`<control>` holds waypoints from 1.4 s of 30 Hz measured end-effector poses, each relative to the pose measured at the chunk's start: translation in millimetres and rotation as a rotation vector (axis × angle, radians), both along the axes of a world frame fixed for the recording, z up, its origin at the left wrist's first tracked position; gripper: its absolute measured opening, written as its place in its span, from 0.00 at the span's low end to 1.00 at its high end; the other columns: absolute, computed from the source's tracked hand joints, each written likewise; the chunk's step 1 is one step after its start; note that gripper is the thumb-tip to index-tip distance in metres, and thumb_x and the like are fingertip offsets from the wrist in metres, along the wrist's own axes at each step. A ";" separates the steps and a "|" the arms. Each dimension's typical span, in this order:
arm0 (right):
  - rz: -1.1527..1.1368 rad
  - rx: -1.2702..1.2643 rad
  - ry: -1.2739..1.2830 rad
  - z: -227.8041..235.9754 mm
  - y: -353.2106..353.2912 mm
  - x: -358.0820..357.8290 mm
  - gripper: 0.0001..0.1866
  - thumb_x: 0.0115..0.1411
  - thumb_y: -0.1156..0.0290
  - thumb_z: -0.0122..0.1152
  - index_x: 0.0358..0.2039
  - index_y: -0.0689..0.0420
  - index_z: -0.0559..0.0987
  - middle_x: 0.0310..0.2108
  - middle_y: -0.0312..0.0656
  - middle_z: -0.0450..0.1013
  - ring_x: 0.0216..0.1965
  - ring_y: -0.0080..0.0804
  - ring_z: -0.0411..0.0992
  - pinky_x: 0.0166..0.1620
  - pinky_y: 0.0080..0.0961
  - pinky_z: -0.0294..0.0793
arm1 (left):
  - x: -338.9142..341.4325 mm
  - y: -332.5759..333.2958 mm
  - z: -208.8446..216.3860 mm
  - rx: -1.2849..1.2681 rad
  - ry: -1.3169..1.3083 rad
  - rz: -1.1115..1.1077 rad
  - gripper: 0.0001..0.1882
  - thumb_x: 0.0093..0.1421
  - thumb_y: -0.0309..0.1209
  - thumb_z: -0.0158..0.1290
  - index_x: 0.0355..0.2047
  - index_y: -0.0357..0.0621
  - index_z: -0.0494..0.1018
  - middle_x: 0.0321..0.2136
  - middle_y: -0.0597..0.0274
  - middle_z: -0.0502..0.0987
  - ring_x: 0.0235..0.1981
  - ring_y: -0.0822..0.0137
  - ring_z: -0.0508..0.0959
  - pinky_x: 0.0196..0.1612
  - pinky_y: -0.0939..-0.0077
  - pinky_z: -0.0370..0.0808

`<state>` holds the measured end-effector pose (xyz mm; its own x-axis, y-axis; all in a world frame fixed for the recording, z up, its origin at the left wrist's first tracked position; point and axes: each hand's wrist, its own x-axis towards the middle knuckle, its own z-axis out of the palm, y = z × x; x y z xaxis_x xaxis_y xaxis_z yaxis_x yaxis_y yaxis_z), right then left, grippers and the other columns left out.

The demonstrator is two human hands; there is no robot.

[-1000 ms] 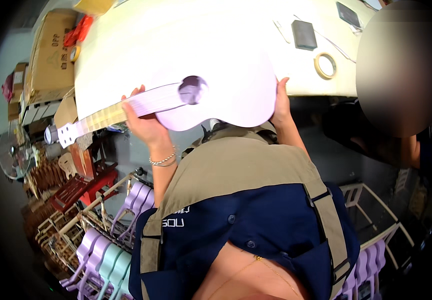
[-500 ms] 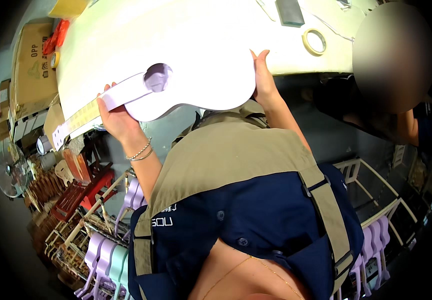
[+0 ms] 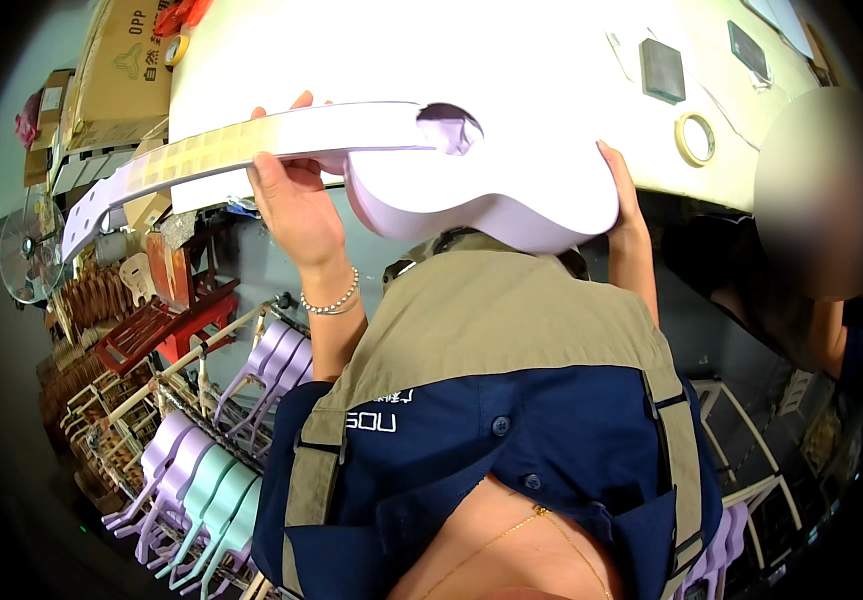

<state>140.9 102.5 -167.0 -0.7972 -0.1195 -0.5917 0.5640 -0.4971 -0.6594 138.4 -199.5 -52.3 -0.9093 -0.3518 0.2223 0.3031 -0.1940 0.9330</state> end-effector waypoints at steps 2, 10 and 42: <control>0.073 0.037 -0.093 3.5 5.7 3.6 0.29 0.59 0.50 0.44 0.48 0.64 0.70 0.43 0.48 0.72 0.43 0.35 0.70 0.47 0.29 0.68 | 0.8 1.2 3.2 -0.181 -0.046 0.104 0.30 0.64 0.48 0.37 0.55 0.34 0.55 0.46 0.38 0.70 0.46 0.53 0.73 0.51 0.62 0.69; -0.049 -0.024 0.037 -13.9 2.7 16.0 0.33 0.55 0.51 0.56 0.52 0.64 0.66 0.46 0.46 0.68 0.46 0.34 0.67 0.49 0.30 0.65 | 1.2 -2.2 17.2 -0.076 0.113 -0.031 0.29 0.61 0.42 0.46 0.55 0.34 0.57 0.50 0.47 0.68 0.51 0.54 0.70 0.54 0.63 0.69; 0.034 0.516 0.428 -4.8 -12.7 20.7 0.16 0.43 0.82 0.66 0.35 0.62 0.75 0.29 0.37 0.73 0.31 0.24 0.71 0.35 0.23 0.71 | -30.5 55.0 50.2 -0.277 0.181 -0.226 0.39 0.61 0.61 0.23 0.64 0.51 0.39 0.48 0.36 0.68 0.51 0.58 0.70 0.54 0.65 0.63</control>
<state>161.6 89.7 -171.9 -0.9750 0.0648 -0.2124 0.2098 -0.0443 -0.9767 107.9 -144.5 -2.1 -0.8946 -0.0514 0.4439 0.4455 -0.0236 0.8950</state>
